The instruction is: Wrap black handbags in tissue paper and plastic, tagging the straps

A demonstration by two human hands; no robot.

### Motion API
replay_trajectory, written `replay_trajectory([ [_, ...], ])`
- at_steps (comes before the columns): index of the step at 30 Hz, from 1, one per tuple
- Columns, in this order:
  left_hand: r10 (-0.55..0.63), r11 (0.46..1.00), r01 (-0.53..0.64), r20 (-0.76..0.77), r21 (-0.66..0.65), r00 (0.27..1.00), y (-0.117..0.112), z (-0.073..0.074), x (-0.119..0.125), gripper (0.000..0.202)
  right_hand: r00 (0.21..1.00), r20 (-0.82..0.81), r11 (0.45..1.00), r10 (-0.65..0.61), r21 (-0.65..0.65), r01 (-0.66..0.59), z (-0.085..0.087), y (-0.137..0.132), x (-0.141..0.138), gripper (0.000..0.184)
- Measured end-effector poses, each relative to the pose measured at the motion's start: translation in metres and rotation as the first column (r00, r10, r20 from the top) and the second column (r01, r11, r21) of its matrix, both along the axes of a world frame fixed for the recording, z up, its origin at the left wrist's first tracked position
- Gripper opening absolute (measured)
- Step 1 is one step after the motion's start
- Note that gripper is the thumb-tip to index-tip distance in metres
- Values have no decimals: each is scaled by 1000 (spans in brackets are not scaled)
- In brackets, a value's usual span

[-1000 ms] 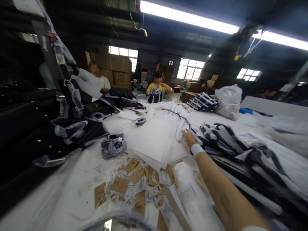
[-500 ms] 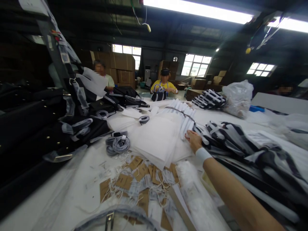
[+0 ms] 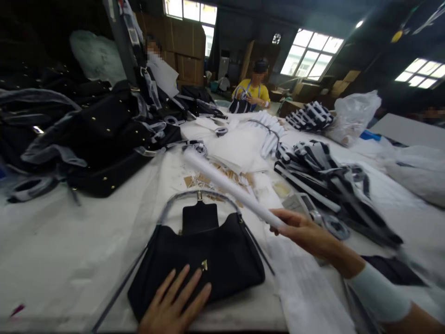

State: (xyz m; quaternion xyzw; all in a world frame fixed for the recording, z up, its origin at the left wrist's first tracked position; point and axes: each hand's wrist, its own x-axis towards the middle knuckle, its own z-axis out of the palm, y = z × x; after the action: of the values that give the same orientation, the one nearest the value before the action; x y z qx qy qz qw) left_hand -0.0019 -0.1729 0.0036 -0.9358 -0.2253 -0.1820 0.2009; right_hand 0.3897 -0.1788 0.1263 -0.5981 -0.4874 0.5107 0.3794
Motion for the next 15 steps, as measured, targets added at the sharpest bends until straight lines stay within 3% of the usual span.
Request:
replay_trajectory([
  [3, -92, 981, 91, 3, -169, 996, 6, 3, -2, 74, 976, 73, 979, 206, -27, -204, 8, -58, -20, 35],
  [6, -107, 877, 81, -28, -474, 994, 22, 23, 1, 79, 962, 73, 964, 264, -55, -261, -7, -106, -38, 32],
  [8, -133, 771, 67, -57, -633, 989, 35, 44, 4, 79, 971, 171, 985, 170, -26, -168, -26, -126, -53, 30],
  [11, -186, 659, 37, -115, -752, 976, 51, 76, 10, 76, 943, 333, 996, -32, 92, 1, -58, -133, -77, 25],
  [13, -243, 619, 23, -164, -785, 956, 58, 95, 15, 74, 915, 374, 975, -150, 208, 74, -77, -126, -92, 21],
  [15, -275, 610, -6, -219, -793, 936, 56, 107, 20, 69, 884, 387, 922, -261, 372, 110, -93, -116, -103, 19],
])
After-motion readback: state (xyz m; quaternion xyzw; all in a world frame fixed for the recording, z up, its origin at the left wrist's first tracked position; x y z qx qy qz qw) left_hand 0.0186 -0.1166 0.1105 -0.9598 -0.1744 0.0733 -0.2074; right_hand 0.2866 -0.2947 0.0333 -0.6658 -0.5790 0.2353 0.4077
